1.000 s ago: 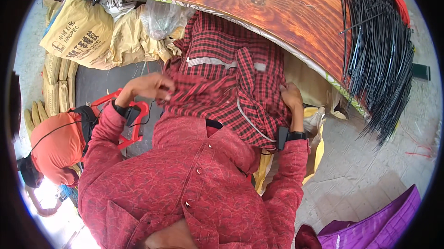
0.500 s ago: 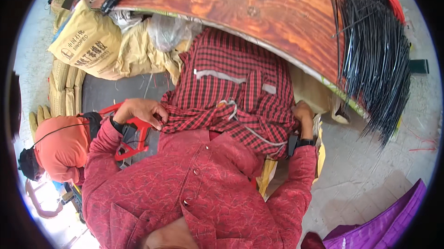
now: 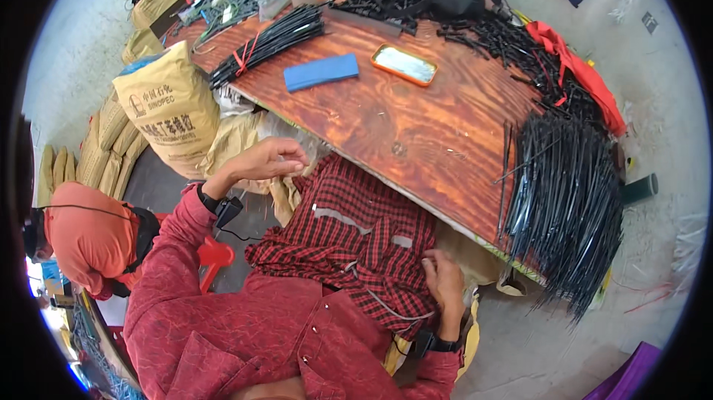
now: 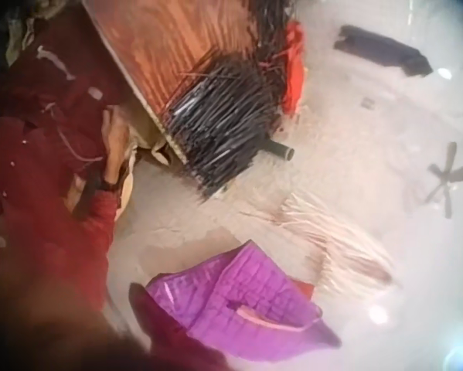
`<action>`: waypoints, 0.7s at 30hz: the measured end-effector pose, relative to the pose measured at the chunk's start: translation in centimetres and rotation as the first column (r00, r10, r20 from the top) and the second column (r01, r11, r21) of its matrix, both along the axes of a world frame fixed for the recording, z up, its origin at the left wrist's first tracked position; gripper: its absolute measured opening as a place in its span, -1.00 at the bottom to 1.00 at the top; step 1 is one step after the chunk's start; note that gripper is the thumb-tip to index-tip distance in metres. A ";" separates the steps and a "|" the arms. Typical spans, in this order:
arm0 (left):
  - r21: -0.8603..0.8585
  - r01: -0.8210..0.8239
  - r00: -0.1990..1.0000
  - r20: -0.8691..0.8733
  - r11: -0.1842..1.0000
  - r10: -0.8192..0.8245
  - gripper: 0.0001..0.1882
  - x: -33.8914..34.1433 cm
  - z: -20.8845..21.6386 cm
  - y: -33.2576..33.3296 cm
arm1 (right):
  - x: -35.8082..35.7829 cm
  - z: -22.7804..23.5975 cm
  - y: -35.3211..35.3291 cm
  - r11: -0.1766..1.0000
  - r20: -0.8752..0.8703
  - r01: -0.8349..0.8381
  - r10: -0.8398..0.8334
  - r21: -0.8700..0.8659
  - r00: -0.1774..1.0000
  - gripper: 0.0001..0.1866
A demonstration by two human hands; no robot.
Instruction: Manually sorting, bundling, and packaging black plastic cable ties into organized sets using rubber bands.
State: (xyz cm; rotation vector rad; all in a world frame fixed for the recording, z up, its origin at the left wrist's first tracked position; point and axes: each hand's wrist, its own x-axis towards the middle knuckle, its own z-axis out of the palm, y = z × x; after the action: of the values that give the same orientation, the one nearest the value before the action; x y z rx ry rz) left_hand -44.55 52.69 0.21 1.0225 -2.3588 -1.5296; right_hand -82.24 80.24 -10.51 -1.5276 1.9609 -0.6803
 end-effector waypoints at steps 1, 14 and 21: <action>-0.013 0.011 1.000 -0.002 1.000 -0.011 -0.79 -1.2 0.3 -0.9 | 0.4 0.9 -0.4 1.000 -0.002 0.011 -0.011 -0.013 1.000 -0.75; -0.381 0.316 0.931 -0.055 0.869 -0.362 -0.85 -19.8 3.0 -1.7 | -0.3 6.2 0.8 0.977 0.210 0.079 -0.036 -0.196 0.977 -0.83; -0.347 0.362 0.911 -0.065 0.865 -0.407 -0.81 -30.7 3.9 3.1 | -1.2 8.1 5.5 0.965 0.208 0.209 -0.174 -0.161 0.962 -0.82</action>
State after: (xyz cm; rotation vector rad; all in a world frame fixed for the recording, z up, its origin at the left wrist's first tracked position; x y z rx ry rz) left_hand -75.26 55.79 4.10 0.3715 -2.7055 -1.1928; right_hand -83.44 85.75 -2.44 -1.3246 1.9580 -1.0750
